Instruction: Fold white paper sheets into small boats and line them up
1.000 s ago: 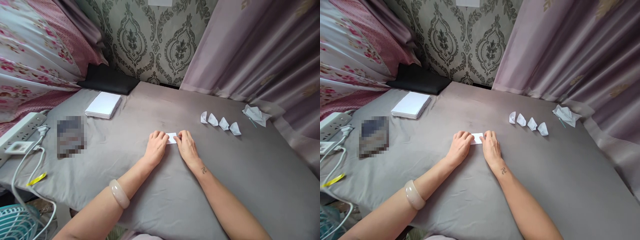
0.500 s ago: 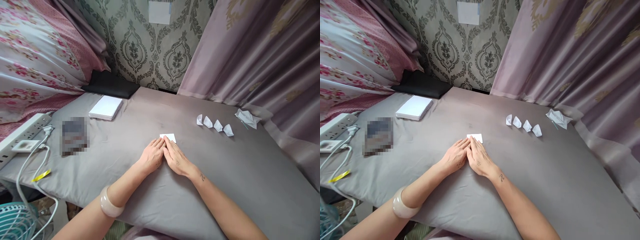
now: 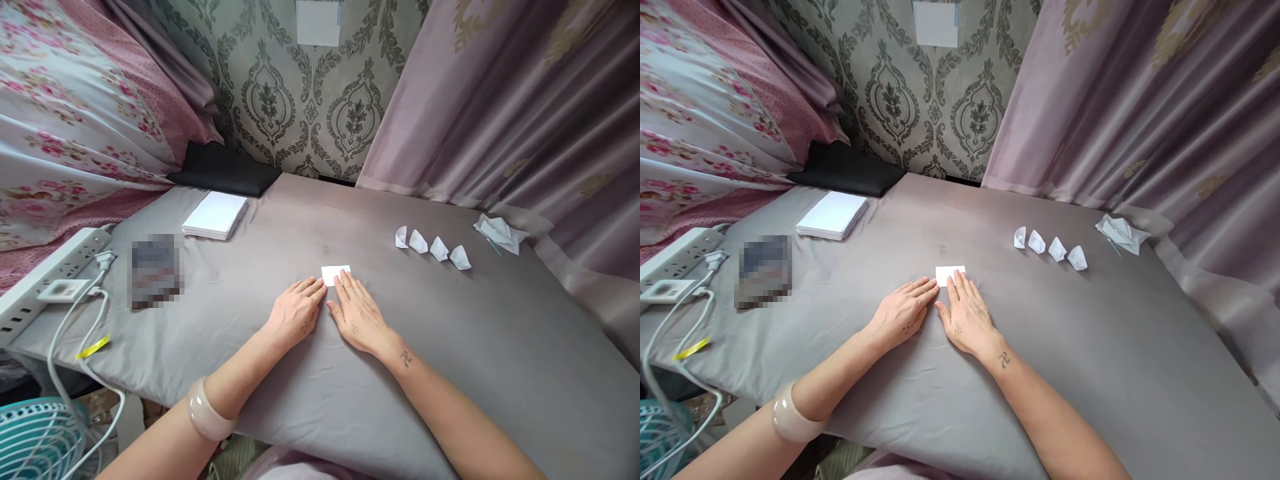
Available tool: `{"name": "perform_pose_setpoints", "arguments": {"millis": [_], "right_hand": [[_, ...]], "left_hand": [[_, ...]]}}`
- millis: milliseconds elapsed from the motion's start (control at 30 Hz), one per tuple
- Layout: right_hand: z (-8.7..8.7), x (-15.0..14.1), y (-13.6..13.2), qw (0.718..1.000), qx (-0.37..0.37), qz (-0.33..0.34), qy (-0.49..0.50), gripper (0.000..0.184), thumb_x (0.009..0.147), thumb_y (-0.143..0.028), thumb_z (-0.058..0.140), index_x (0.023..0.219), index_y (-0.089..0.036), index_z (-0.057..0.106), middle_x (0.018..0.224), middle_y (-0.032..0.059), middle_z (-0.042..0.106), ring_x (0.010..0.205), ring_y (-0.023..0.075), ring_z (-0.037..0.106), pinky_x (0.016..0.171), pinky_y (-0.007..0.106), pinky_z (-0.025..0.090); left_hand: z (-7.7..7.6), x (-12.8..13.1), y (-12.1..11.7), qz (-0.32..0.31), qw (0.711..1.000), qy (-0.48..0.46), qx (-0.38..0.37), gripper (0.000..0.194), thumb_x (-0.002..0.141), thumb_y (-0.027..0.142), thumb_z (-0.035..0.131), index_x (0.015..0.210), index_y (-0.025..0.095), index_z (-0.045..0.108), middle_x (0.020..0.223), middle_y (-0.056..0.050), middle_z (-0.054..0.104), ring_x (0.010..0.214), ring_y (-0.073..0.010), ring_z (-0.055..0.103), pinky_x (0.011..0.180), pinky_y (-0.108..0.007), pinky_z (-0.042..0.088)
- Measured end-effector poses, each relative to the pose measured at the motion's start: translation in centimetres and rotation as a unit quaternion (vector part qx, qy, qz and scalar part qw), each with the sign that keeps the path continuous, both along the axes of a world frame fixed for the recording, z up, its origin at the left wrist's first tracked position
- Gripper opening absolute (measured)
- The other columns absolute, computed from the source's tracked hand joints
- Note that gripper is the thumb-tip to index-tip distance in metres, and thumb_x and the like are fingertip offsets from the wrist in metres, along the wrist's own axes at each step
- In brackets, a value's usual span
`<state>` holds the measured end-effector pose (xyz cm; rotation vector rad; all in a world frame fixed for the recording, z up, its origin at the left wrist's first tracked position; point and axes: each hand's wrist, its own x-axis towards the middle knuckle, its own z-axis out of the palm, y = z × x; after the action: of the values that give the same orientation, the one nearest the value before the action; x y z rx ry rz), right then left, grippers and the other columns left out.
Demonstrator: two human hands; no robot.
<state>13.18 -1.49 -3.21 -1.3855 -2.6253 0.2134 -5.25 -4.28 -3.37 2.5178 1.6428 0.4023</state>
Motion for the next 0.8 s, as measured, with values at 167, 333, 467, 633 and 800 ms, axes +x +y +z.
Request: {"name": "perform_pose_setpoints", "arguments": {"millis": [167,333,467,633,800], "right_hand": [[-0.7,0.2,0.9,0.993,0.048,-0.106,0.001,0.061,0.096,-0.04,0.033,0.137,0.004,0.044,0.147,0.026,0.037,0.138,0.0343,0.033,0.111,0.047,0.03],[-0.5,0.6,2.3,0.981,0.07,-0.153,0.092,0.046,0.094,-0.03,0.037,0.129,-0.005,0.052,0.135,0.0193,0.053,0.126,0.03,0.048,0.104,0.042,0.039],[-0.6,0.9,2.7,0.977,0.062,-0.146,0.143,0.053,0.087,-0.034,0.051,0.134,-0.01,0.044,0.134,0.017,0.053,0.124,0.0307,0.048,0.101,0.046,0.041],[-1.2,1.0,3.0,0.975,0.042,-0.138,0.17,0.062,0.084,-0.037,0.058,0.137,-0.013,0.039,0.135,0.0165,0.052,0.125,0.0324,0.046,0.101,0.05,0.039],[-1.3,1.1,3.4,0.965,0.078,-0.112,0.223,0.074,0.079,-0.031,0.065,0.143,-0.017,0.03,0.138,0.0155,0.048,0.126,0.03,0.044,0.102,0.046,0.039]], "left_hand": [[1.3,-0.4,0.8,0.045,0.993,-0.094,-0.051,0.043,0.08,0.012,0.042,0.114,0.021,0.068,0.131,-0.004,0.061,0.125,-0.0246,0.053,0.102,-0.038,0.044],[3.3,0.1,4.2,0.254,0.907,-0.274,-0.193,0.029,0.077,0.024,0.048,0.088,0.019,0.074,0.081,-0.005,0.074,0.077,-0.0209,0.067,0.062,-0.026,0.048],[2.9,0.9,5.7,0.271,0.899,-0.292,-0.184,0.025,0.073,0.025,0.05,0.081,0.015,0.073,0.072,-0.007,0.068,0.069,-0.02,0.062,0.057,-0.026,0.043],[1.1,1.0,5.2,0.248,0.912,-0.298,-0.137,0.026,0.073,0.028,0.057,0.09,0.016,0.072,0.097,-0.009,0.063,0.079,-0.0183,0.059,0.068,-0.027,0.047],[0.2,1.0,4.7,0.099,0.952,-0.288,-0.027,0.014,0.079,0.026,0.06,0.088,0.019,0.068,0.095,-0.007,0.061,0.087,-0.0192,0.056,0.075,-0.029,0.048]]}}
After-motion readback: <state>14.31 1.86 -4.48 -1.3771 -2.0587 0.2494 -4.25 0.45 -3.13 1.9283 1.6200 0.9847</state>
